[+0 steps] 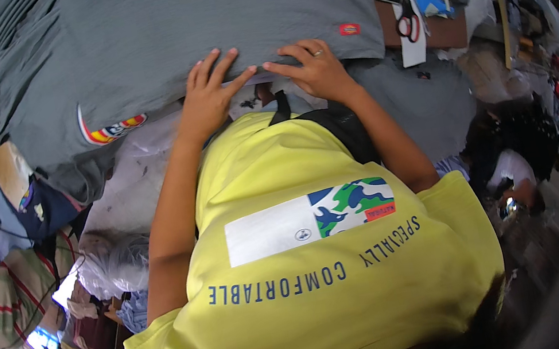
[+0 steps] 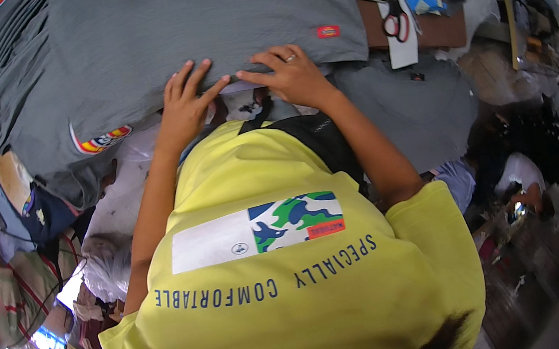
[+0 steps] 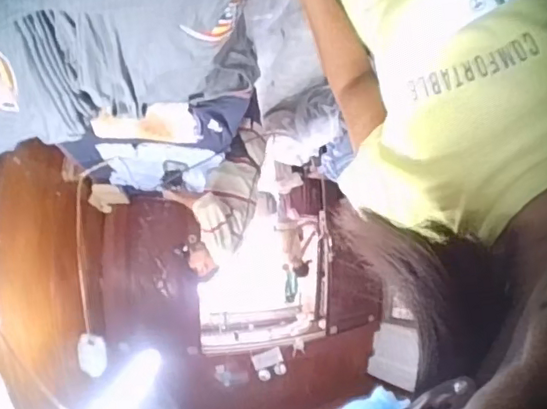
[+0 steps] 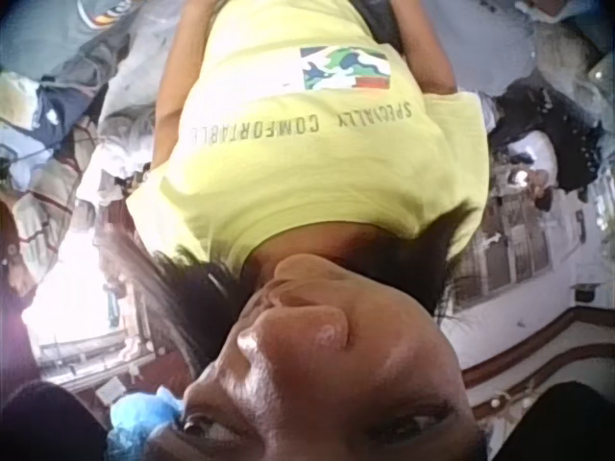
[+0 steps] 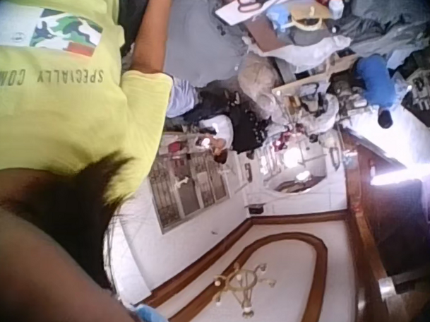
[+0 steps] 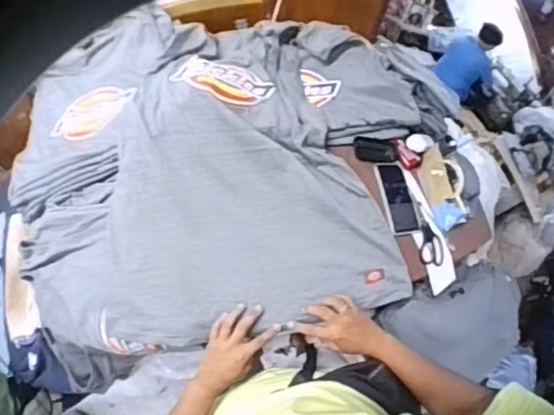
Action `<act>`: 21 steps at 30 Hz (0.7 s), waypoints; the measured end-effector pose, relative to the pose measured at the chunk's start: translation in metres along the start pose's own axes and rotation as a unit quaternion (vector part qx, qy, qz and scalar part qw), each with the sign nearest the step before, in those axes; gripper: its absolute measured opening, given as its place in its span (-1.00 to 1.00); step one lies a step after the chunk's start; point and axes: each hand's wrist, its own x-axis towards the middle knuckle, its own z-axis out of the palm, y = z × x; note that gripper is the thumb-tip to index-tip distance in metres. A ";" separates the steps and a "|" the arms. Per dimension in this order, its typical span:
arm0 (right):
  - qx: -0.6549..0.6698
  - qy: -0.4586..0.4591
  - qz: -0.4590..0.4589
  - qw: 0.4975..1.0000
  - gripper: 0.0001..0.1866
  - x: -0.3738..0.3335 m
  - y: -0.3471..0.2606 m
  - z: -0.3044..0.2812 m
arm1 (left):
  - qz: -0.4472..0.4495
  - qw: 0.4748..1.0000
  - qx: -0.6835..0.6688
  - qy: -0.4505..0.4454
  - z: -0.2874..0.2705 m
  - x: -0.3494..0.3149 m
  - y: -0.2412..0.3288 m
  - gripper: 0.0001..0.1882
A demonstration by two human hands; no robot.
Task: The person picks up and turns over several grey shirts, using scissors to trim loose threads from the fabric and tags.
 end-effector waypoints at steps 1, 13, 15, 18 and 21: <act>0.013 -0.004 0.003 1.000 -0.49 0.000 0.001 -0.001 | -0.003 1.000 -0.012 -0.009 -0.004 -0.001 0.001 -0.41; -0.067 0.087 0.168 0.980 -0.71 -0.062 0.066 -0.029 | -0.247 0.917 -0.045 0.310 -0.075 -0.054 -0.109 -0.74; -0.105 0.104 0.191 0.970 -0.72 -0.072 0.102 -0.040 | -0.339 0.862 -0.094 0.365 -0.081 -0.071 -0.157 -0.77; -0.121 0.158 0.220 0.955 -0.72 -0.047 0.129 -0.053 | -0.361 0.814 -0.263 0.372 -0.093 -0.068 -0.222 -0.75; -0.184 0.176 0.241 0.937 -0.70 -0.003 0.150 -0.058 | -0.399 0.794 -0.338 0.310 -0.100 -0.037 -0.244 -0.66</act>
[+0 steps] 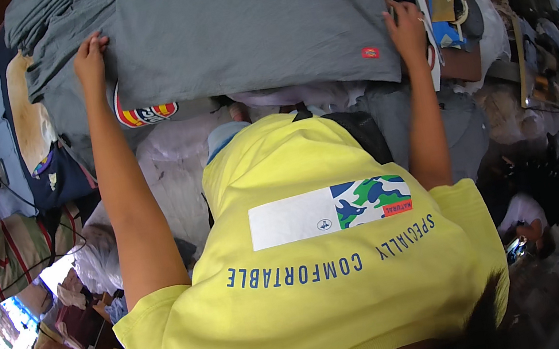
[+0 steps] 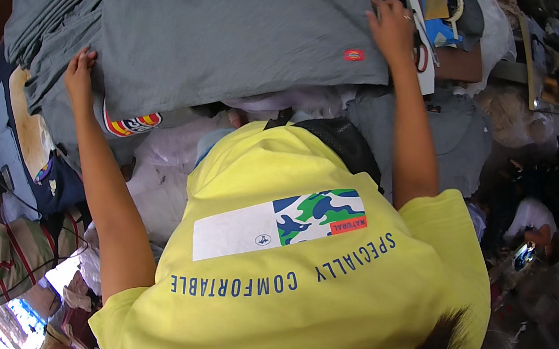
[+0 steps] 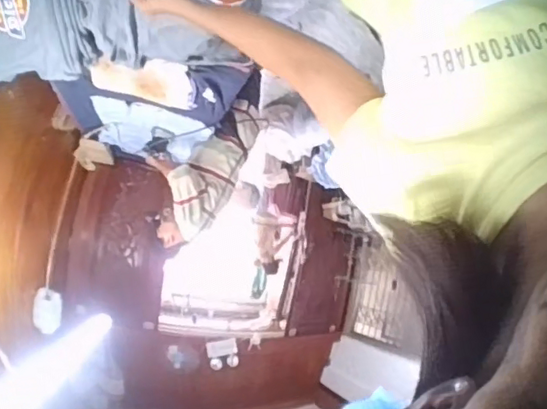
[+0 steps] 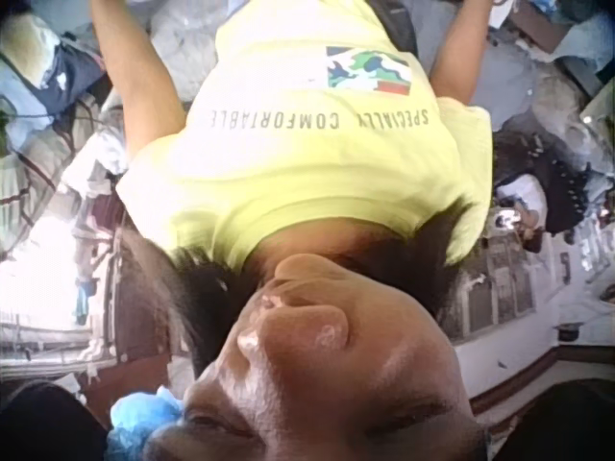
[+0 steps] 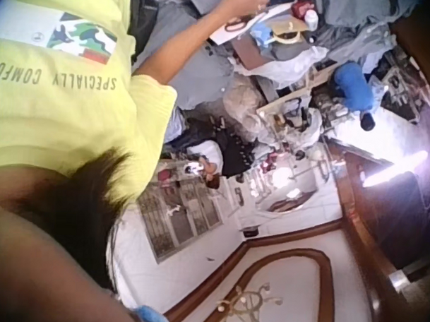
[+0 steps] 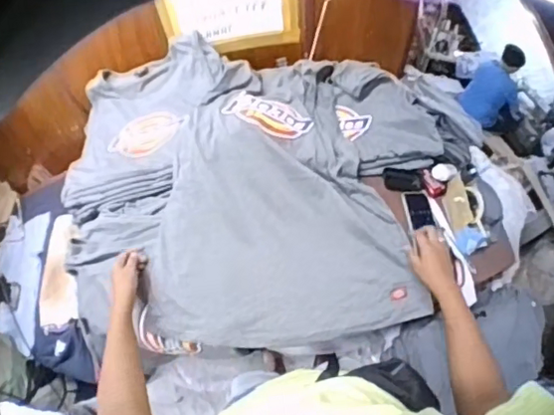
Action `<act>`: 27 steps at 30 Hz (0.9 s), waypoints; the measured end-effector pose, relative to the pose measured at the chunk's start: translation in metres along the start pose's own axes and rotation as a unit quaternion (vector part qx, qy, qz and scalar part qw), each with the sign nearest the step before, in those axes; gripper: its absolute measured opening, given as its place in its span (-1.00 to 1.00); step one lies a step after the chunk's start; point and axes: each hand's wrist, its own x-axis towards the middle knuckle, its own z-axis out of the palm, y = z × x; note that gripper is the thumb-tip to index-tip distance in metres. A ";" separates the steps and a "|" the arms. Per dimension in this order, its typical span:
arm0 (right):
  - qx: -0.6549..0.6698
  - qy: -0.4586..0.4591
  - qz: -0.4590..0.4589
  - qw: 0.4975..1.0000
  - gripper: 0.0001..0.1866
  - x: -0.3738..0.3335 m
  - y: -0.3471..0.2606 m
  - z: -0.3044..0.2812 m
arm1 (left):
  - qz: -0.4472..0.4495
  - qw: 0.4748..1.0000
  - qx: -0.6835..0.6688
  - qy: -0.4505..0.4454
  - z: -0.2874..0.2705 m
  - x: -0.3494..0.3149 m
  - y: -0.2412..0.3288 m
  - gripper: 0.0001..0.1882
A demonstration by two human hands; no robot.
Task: The person picks up and turns over several grey shirts, using scissors to trim loose threads from the fabric and tags.
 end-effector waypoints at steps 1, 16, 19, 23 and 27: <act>-0.029 -0.020 0.015 0.999 -0.70 0.009 -0.009 0.005 | -0.026 0.999 0.009 -0.020 0.010 0.007 0.008 -0.63; 0.132 -0.075 0.092 0.984 -0.82 0.016 -0.021 0.034 | 0.026 0.992 -0.112 -0.049 0.040 -0.065 0.109 -0.51; 0.137 -0.079 0.115 0.981 -0.84 0.014 -0.014 0.030 | 0.020 0.985 -0.155 -0.070 0.028 -0.084 0.128 -0.51; 0.077 -0.109 0.188 0.973 -0.80 0.017 -0.024 0.022 | -0.050 0.986 -0.154 -0.027 0.027 -0.090 0.111 -0.56; 0.020 -0.162 0.103 0.981 -0.81 0.034 -0.038 0.005 | 0.042 0.991 -0.115 -0.046 0.021 -0.091 0.094 -0.57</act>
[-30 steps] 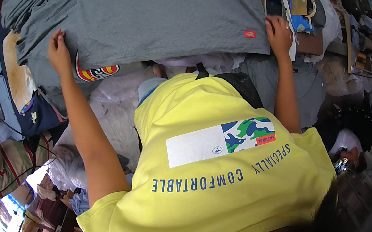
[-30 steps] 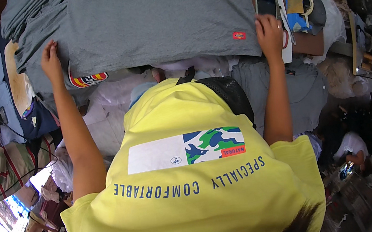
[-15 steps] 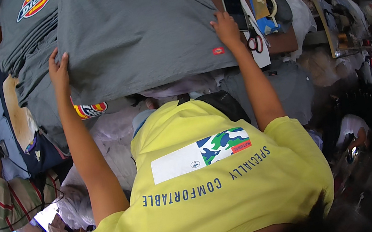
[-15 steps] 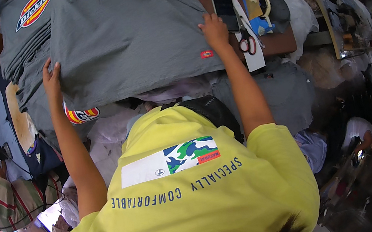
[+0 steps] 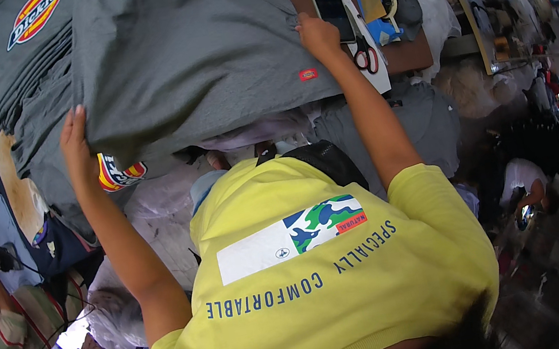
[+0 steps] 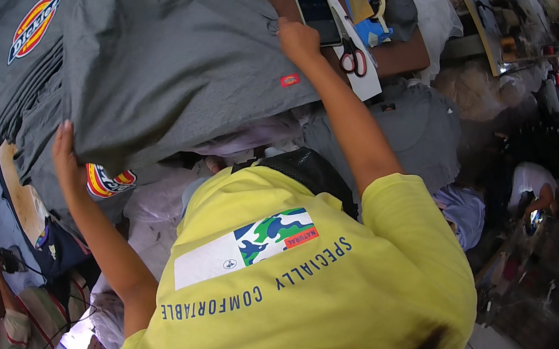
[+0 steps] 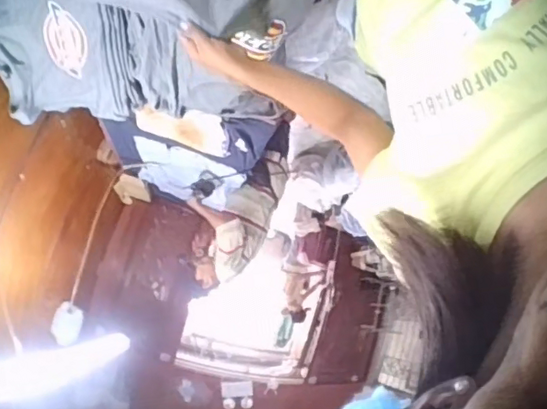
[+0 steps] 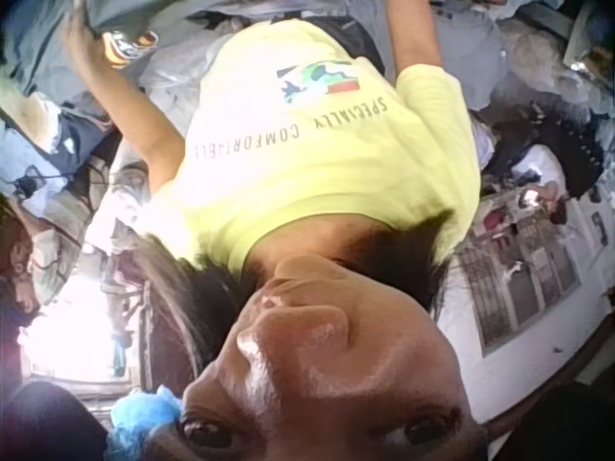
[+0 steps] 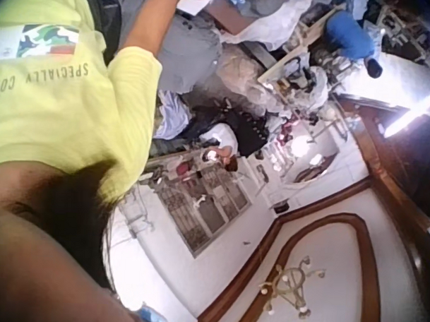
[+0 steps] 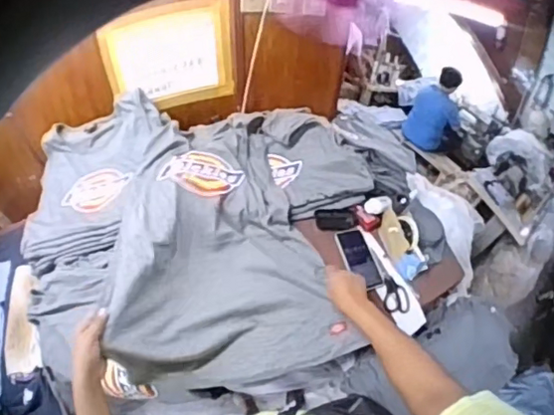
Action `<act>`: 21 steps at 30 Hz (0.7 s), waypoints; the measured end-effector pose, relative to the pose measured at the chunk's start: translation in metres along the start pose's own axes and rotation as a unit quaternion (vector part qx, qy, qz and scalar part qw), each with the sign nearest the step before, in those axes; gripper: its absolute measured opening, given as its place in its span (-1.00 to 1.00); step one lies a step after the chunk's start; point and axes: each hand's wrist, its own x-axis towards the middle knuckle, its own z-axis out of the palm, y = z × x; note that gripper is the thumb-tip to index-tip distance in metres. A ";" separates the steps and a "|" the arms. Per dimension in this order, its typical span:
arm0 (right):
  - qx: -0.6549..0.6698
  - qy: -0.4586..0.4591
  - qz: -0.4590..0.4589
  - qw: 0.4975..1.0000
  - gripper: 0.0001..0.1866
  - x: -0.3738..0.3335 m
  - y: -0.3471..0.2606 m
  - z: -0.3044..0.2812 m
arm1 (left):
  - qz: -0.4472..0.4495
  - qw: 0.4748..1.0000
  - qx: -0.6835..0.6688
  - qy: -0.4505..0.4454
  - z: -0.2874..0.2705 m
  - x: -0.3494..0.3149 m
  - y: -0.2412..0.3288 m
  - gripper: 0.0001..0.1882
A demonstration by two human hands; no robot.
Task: The person picks up and turns over several grey shirts, using scissors to trim loose threads from the fabric and tags.
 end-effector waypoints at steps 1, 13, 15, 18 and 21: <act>0.046 -0.001 0.006 0.999 -0.81 -0.004 0.001 -0.011 | 0.070 0.997 0.021 -0.007 -0.010 -0.007 -0.004 -0.57; 0.257 -0.123 0.055 0.957 -0.63 -0.092 0.063 -0.035 | -0.078 0.985 0.156 0.004 -0.038 -0.034 -0.069 -0.60; 0.275 0.016 -0.016 0.961 -0.56 -0.058 0.034 -0.006 | -0.067 0.952 0.300 -0.003 0.019 -0.002 -0.046 -0.49; 0.251 0.072 -0.047 0.964 -0.53 -0.026 -0.007 0.005 | 0.078 0.885 0.457 0.038 0.073 0.019 -0.051 -0.45; 0.327 0.029 0.020 0.944 -0.51 -0.014 -0.010 0.013 | 0.070 0.879 0.469 0.051 0.079 0.025 -0.052 -0.44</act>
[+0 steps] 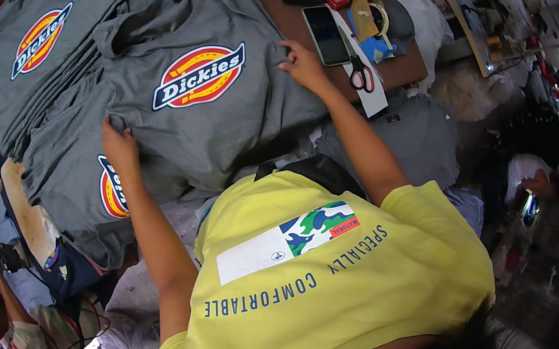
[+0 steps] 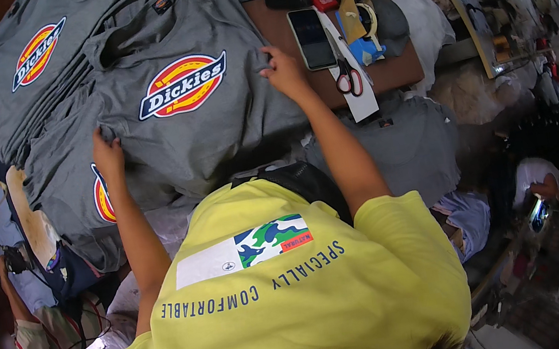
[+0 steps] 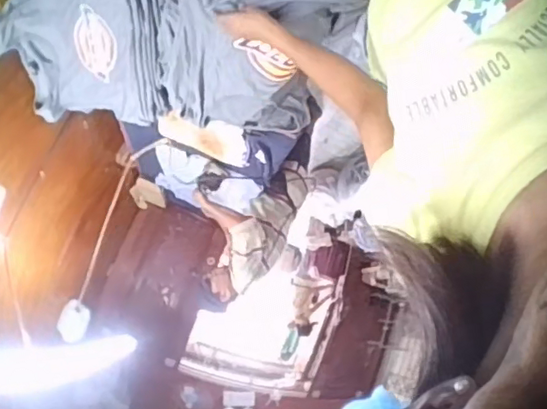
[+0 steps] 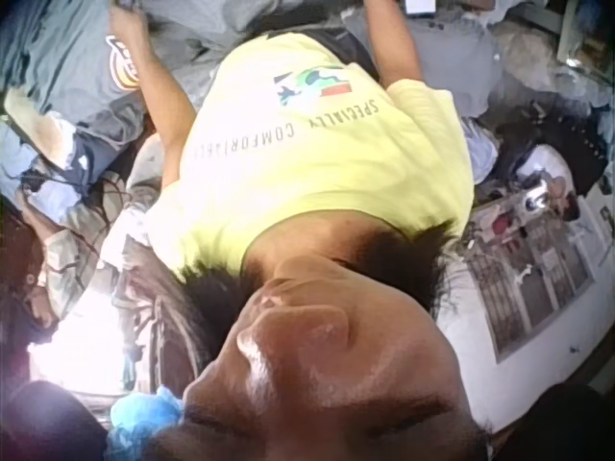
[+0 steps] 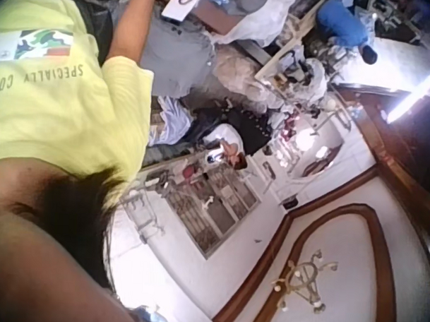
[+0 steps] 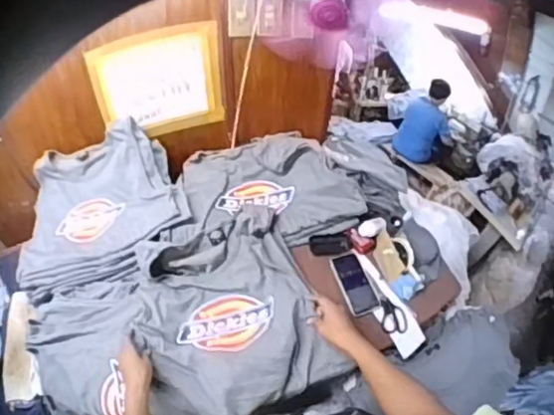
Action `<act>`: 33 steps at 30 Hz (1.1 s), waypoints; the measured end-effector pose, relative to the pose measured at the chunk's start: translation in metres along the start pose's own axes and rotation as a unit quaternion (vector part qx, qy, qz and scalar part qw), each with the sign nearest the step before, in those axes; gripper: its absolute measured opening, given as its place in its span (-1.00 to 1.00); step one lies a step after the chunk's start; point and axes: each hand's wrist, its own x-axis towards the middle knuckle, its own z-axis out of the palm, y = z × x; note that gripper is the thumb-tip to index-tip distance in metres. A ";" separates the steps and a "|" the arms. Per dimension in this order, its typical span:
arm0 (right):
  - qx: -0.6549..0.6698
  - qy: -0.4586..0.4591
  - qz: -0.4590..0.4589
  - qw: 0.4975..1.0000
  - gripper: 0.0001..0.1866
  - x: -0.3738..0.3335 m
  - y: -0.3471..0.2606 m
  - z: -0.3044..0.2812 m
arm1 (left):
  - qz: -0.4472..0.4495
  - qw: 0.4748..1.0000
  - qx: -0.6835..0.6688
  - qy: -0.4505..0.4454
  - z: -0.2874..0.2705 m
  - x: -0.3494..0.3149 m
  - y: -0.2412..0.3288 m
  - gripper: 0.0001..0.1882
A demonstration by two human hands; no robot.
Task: The person picks up and turns over several grey shirts, using scissors to trim loose threads from the fabric and tags.
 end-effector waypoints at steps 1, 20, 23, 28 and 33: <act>0.031 -0.006 0.031 0.999 -0.50 -0.004 0.003 -0.008 | -0.009 0.999 -0.034 -0.009 -0.007 -0.003 -0.015 -0.44; 0.607 -0.102 0.269 0.741 -0.66 0.028 0.002 0.006 | -0.045 0.969 -0.163 -0.182 0.017 0.054 0.038 -0.46; 0.653 -0.189 0.296 0.671 -0.62 0.008 -0.013 -0.006 | 0.018 0.969 -0.221 -0.112 0.021 0.034 0.027 -0.49; 0.602 -0.314 0.316 0.663 -0.58 -0.068 -0.009 -0.050 | -0.359 0.400 -0.728 -0.425 -0.037 -0.053 0.039 -0.60; 0.594 -0.172 0.179 0.765 -0.61 -0.110 -0.002 -0.106 | -0.189 0.398 -0.759 -0.480 -0.075 -0.103 0.037 -0.41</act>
